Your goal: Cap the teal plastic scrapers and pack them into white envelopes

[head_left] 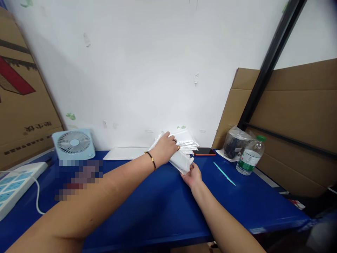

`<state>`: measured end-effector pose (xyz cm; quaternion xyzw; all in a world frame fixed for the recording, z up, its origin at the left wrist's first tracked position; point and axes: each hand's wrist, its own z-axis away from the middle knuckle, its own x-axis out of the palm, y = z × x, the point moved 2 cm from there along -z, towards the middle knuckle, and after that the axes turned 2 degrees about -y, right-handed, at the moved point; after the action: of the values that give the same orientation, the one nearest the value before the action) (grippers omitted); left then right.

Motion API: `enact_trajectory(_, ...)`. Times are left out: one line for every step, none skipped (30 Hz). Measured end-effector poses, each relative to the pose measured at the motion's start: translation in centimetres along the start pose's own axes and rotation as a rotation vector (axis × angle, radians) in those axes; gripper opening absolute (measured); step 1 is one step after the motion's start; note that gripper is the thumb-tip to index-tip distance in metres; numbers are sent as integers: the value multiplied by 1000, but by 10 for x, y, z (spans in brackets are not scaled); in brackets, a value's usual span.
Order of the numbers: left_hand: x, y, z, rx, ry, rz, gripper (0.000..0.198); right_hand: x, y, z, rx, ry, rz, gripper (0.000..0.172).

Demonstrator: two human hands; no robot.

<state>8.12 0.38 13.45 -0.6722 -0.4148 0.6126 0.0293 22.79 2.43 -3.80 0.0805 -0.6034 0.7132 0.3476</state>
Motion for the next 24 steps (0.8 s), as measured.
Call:
enact_trajectory(-2,2,-2,2,-14,-2,23,0,0,-1,-72,16,154,28)
enact_trajectory(-4,3,-4,0,-30,-4,23,0,-1,-1,-147,34,321,30)
enact_trajectory(-7,4,-5,-6,-49,-6,24,0,-1,-2,-210,50,475,33)
enact_trajectory(-11,4,-6,-17,-80,-9,26,-1,-2,-2,-257,59,601,35)
enact_trajectory(-15,4,-6,-35,-125,-12,29,-2,-3,-3,-286,62,691,37)
enact_trajectory(-20,4,-6,-60,-184,-16,32,-4,-4,-4,-302,62,748,39)
enact_trajectory(-25,4,-5,-91,-255,-19,36,-6,-7,-5,-315,63,794,40)
enact_trajectory(-30,4,-4,-127,-333,-22,40,-9,-10,-5,-334,66,855,42)
enact_trajectory(-34,4,-2,-161,-405,-24,43,-11,-14,-6,-357,72,922,43)
enact_trajectory(-38,3,1,-190,-465,-25,44,-14,-19,-6,-380,79,991,44)
enact_trajectory(-40,3,4,-212,-511,-27,45,-17,-23,-7,-402,89,1059,44)
enact_trajectory(-42,2,6,-225,-545,-29,46,-20,-27,-7,-419,101,1125,44)
enact_trajectory(-42,1,9,-232,-572,-31,46,-23,-30,-7,-430,118,1187,44)
enact_trajectory(-42,0,12,-236,-597,-33,47,-25,-33,-7,-433,140,1246,44)
enact_trajectory(-40,-2,15,-239,-619,-33,48,-27,-34,-6,-430,167,1300,43)
enact_trajectory(-39,-3,18,-244,-632,-32,49,-28,-35,-6,-421,193,1349,43)
enact_trajectory(-38,-5,20,-247,-633,-29,49,-29,-35,-4,-412,216,1393,44)
enact_trajectory(-38,-6,22,-249,-625,-27,47,-29,-34,-3,-406,233,1434,44)
enact_trajectory(-39,-8,24,-249,-606,-27,45,-29,-32,-2,-406,243,1471,43)
enact_trajectory(-42,-9,26,-249,-581,-33,42,-28,-31,0,-411,247,1505,43)
enact_trajectory(-45,-11,28,-248,-555,-44,38,-27,-29,1,-422,247,1536,42)
enact_trajectory(-48,-12,31,-250,-532,-61,34,-25,-28,2,-435,246,1563,41)
enact_trajectory(-53,-14,34,-255,-511,-80,29,-24,-27,3,-448,245,1587,40)
enact_trajectory(-57,-16,37,-260,-489,-98,25,-24,-26,4,-459,245,1606,40)
